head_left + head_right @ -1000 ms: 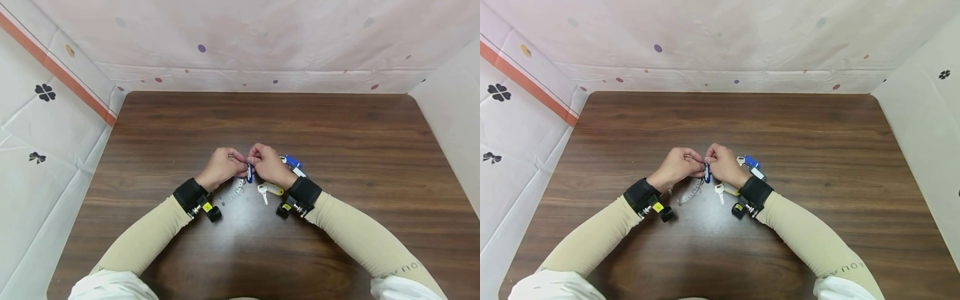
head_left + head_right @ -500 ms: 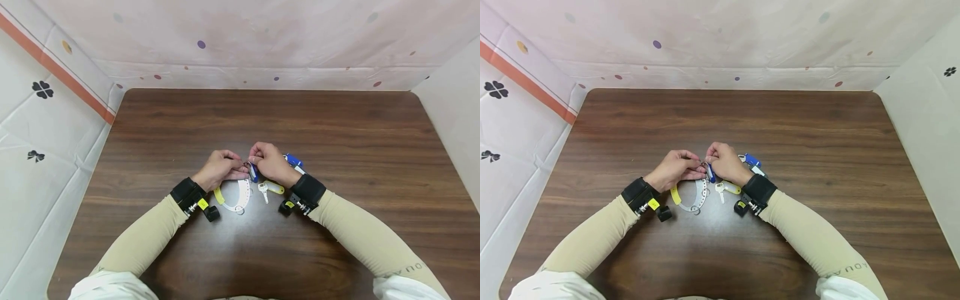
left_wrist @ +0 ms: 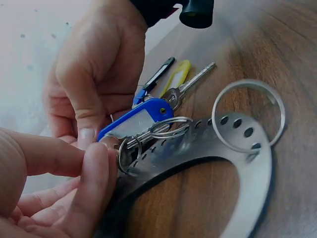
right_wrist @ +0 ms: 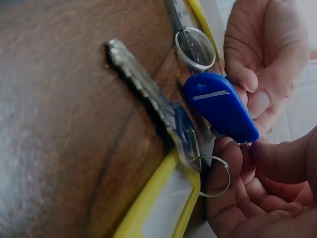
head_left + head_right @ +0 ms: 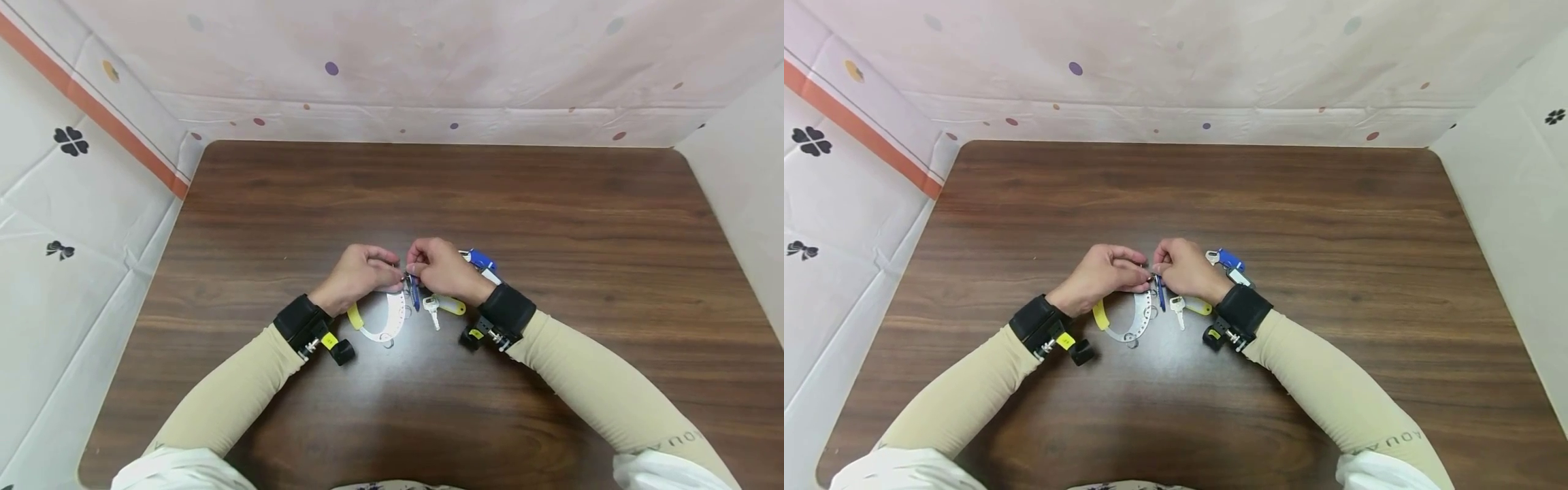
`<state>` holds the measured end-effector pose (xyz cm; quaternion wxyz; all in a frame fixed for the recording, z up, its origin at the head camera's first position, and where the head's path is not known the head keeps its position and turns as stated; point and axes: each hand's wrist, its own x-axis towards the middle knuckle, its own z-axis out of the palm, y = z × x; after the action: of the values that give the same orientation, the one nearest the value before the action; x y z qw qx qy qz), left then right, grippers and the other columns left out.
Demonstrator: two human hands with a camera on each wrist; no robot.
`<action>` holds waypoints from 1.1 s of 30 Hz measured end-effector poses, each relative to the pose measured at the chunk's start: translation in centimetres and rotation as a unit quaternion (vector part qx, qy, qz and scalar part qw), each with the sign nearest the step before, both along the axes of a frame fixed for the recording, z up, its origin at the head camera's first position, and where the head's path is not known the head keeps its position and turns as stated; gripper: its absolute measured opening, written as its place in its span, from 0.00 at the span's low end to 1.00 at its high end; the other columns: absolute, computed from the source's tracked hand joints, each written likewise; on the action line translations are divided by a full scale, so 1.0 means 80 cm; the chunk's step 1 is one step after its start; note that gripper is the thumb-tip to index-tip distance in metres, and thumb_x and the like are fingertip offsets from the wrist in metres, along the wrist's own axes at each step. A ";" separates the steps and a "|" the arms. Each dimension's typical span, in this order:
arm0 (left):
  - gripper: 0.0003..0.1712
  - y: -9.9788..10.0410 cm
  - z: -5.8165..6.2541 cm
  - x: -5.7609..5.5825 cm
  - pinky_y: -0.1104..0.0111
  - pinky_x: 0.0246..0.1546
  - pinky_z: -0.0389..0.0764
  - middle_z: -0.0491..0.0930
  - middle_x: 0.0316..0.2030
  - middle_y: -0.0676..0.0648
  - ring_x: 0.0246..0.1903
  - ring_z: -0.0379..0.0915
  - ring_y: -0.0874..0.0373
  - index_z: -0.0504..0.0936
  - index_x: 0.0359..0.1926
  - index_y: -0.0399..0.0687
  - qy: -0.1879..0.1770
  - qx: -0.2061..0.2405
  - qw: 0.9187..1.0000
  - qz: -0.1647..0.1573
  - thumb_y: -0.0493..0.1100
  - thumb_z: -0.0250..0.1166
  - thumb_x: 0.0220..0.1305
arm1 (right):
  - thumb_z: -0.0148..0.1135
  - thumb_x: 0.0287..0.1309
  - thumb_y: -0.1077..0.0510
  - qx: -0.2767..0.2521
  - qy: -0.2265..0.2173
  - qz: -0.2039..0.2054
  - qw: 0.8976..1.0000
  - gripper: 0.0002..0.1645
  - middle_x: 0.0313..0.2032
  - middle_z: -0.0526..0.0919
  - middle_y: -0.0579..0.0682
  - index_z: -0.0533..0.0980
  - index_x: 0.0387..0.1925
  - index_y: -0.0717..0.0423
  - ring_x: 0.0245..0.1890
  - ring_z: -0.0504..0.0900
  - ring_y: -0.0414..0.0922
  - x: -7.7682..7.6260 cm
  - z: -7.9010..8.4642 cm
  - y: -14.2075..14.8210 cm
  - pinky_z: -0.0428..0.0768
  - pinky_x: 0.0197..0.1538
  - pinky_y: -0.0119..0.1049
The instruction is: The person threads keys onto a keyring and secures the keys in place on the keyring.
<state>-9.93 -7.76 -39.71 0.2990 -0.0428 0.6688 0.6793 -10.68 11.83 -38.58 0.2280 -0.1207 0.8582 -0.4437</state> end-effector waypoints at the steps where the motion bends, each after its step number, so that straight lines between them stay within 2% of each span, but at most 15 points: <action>1: 0.25 0.000 0.002 0.000 0.69 0.40 0.89 0.88 0.46 0.30 0.33 0.88 0.59 0.76 0.60 0.25 0.018 -0.018 1.000 -0.009 0.24 0.66 0.60 | 0.59 0.70 0.67 0.001 0.004 0.001 1.000 0.05 0.27 0.81 0.52 0.78 0.35 0.61 0.27 0.79 0.43 0.000 -0.001 0.000 0.76 0.32 0.32; 3: 0.22 -0.001 0.007 0.001 0.70 0.37 0.88 0.89 0.43 0.34 0.32 0.87 0.59 0.80 0.56 0.28 0.079 -0.079 0.993 -0.034 0.27 0.67 0.60 | 0.60 0.69 0.67 0.002 0.010 0.002 1.000 0.05 0.27 0.81 0.52 0.78 0.34 0.60 0.27 0.79 0.43 0.000 -0.002 0.000 0.75 0.32 0.32; 4: 0.19 -0.002 0.010 0.000 0.71 0.36 0.87 0.90 0.41 0.36 0.32 0.86 0.60 0.83 0.53 0.31 0.120 -0.121 0.984 -0.051 0.30 0.68 0.60 | 0.60 0.69 0.67 0.001 0.011 0.001 1.000 0.05 0.27 0.81 0.52 0.78 0.34 0.60 0.27 0.79 0.43 0.000 -0.002 0.000 0.76 0.32 0.32; 5: 0.16 -0.002 0.013 0.000 0.72 0.34 0.85 0.90 0.38 0.39 0.31 0.84 0.61 0.86 0.50 0.33 0.160 -0.168 0.970 -0.070 0.32 0.68 0.60 | 0.60 0.69 0.67 0.001 0.011 -0.001 1.000 0.05 0.27 0.81 0.52 0.78 0.34 0.60 0.27 0.79 0.43 0.001 -0.002 0.000 0.76 0.31 0.32; 7: 0.10 -0.004 0.019 -0.003 0.73 0.31 0.80 0.90 0.34 0.44 0.28 0.82 0.62 0.90 0.43 0.39 0.232 -0.253 0.933 -0.110 0.36 0.70 0.60 | 0.60 0.69 0.67 -0.002 0.010 -0.005 1.000 0.05 0.27 0.81 0.53 0.78 0.34 0.60 0.27 0.79 0.44 0.001 -0.002 0.001 0.76 0.31 0.32; 9: 0.08 -0.005 0.024 -0.006 0.73 0.28 0.78 0.90 0.32 0.47 0.25 0.79 0.62 0.92 0.40 0.43 0.278 -0.303 0.899 -0.153 0.39 0.70 0.62 | 0.60 0.69 0.67 -0.005 0.010 -0.007 1.000 0.05 0.27 0.81 0.53 0.78 0.34 0.60 0.27 0.79 0.43 0.001 -0.003 0.002 0.76 0.30 0.32; 10: 0.08 -0.006 0.025 -0.008 0.72 0.27 0.78 0.91 0.32 0.47 0.24 0.78 0.62 0.92 0.39 0.43 0.288 -0.310 0.889 -0.176 0.39 0.69 0.63 | 0.60 0.69 0.68 -0.005 0.011 -0.008 1.000 0.05 0.27 0.81 0.53 0.78 0.34 0.60 0.27 0.79 0.43 0.001 -0.004 0.002 0.76 0.30 0.32; 12: 0.08 -0.006 0.025 -0.012 0.73 0.25 0.77 0.91 0.32 0.47 0.22 0.77 0.63 0.92 0.40 0.43 0.295 -0.308 0.878 -0.216 0.39 0.69 0.64 | 0.60 0.68 0.68 -0.007 0.012 -0.009 1.000 0.05 0.27 0.81 0.53 0.78 0.34 0.60 0.26 0.80 0.43 0.001 -0.006 0.002 0.77 0.30 0.32; 15: 0.08 -0.007 0.023 -0.016 0.74 0.24 0.75 0.91 0.33 0.47 0.21 0.74 0.65 0.92 0.41 0.43 0.301 -0.301 0.868 -0.256 0.38 0.68 0.65 | 0.60 0.68 0.68 -0.008 0.013 -0.008 1.000 0.06 0.27 0.81 0.52 0.78 0.34 0.60 0.26 0.80 0.43 0.001 -0.009 0.000 0.77 0.31 0.32; 17: 0.09 -0.008 0.019 -0.017 0.75 0.25 0.74 0.90 0.33 0.48 0.21 0.73 0.66 0.92 0.41 0.43 0.311 -0.300 0.861 -0.268 0.39 0.67 0.65 | 0.60 0.68 0.68 -0.009 0.012 -0.008 1.000 0.06 0.26 0.81 0.52 0.79 0.33 0.59 0.26 0.80 0.44 0.002 -0.010 -0.002 0.76 0.30 0.32; 19: 0.09 -0.010 0.015 -0.018 0.75 0.24 0.74 0.90 0.32 0.49 0.21 0.73 0.67 0.93 0.41 0.44 0.318 -0.295 0.858 -0.274 0.38 0.67 0.64 | 0.60 0.67 0.68 -0.011 0.007 -0.011 1.000 0.06 0.26 0.81 0.52 0.78 0.33 0.59 0.26 0.80 0.43 0.002 -0.011 -0.003 0.76 0.30 0.31; 21: 0.09 -0.011 0.012 -0.020 0.74 0.23 0.76 0.89 0.31 0.49 0.19 0.74 0.67 0.93 0.41 0.44 0.322 -0.285 0.860 -0.275 0.38 0.67 0.63 | 0.60 0.67 0.69 -0.013 0.000 -0.013 1.000 0.06 0.26 0.81 0.52 0.78 0.33 0.58 0.26 0.81 0.43 0.003 -0.011 -0.003 0.76 0.29 0.31; 25: 0.10 -0.014 0.008 -0.022 0.71 0.21 0.81 0.90 0.28 0.48 0.17 0.77 0.65 0.93 0.40 0.43 0.317 -0.260 0.871 -0.272 0.36 0.66 0.63 | 0.60 0.66 0.69 -0.022 -0.016 -0.020 0.999 0.06 0.26 0.82 0.52 0.79 0.33 0.58 0.26 0.81 0.43 0.003 -0.010 -0.003 0.77 0.29 0.30; 28: 0.10 -0.013 0.006 -0.023 0.70 0.20 0.81 0.90 0.28 0.48 0.16 0.78 0.65 0.93 0.39 0.43 0.317 -0.250 0.875 -0.267 0.36 0.66 0.63 | 0.60 0.67 0.69 -0.032 -0.022 -0.023 0.999 0.06 0.26 0.81 0.52 0.79 0.34 0.59 0.26 0.81 0.43 0.002 -0.010 -0.002 0.77 0.29 0.30; 33: 0.10 -0.010 0.001 -0.022 0.71 0.20 0.80 0.91 0.28 0.48 0.16 0.75 0.68 0.93 0.36 0.44 0.346 -0.250 0.872 -0.240 0.34 0.66 0.57 | 0.60 0.66 0.70 -0.036 -0.020 -0.023 0.999 0.06 0.26 0.81 0.52 0.79 0.34 0.59 0.26 0.81 0.44 0.000 -0.011 -0.001 0.77 0.29 0.30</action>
<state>-11.72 -8.52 -39.61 0.1820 0.2834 0.8665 0.3684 -10.65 11.78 -39.44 0.2303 -0.0998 0.8395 -0.4819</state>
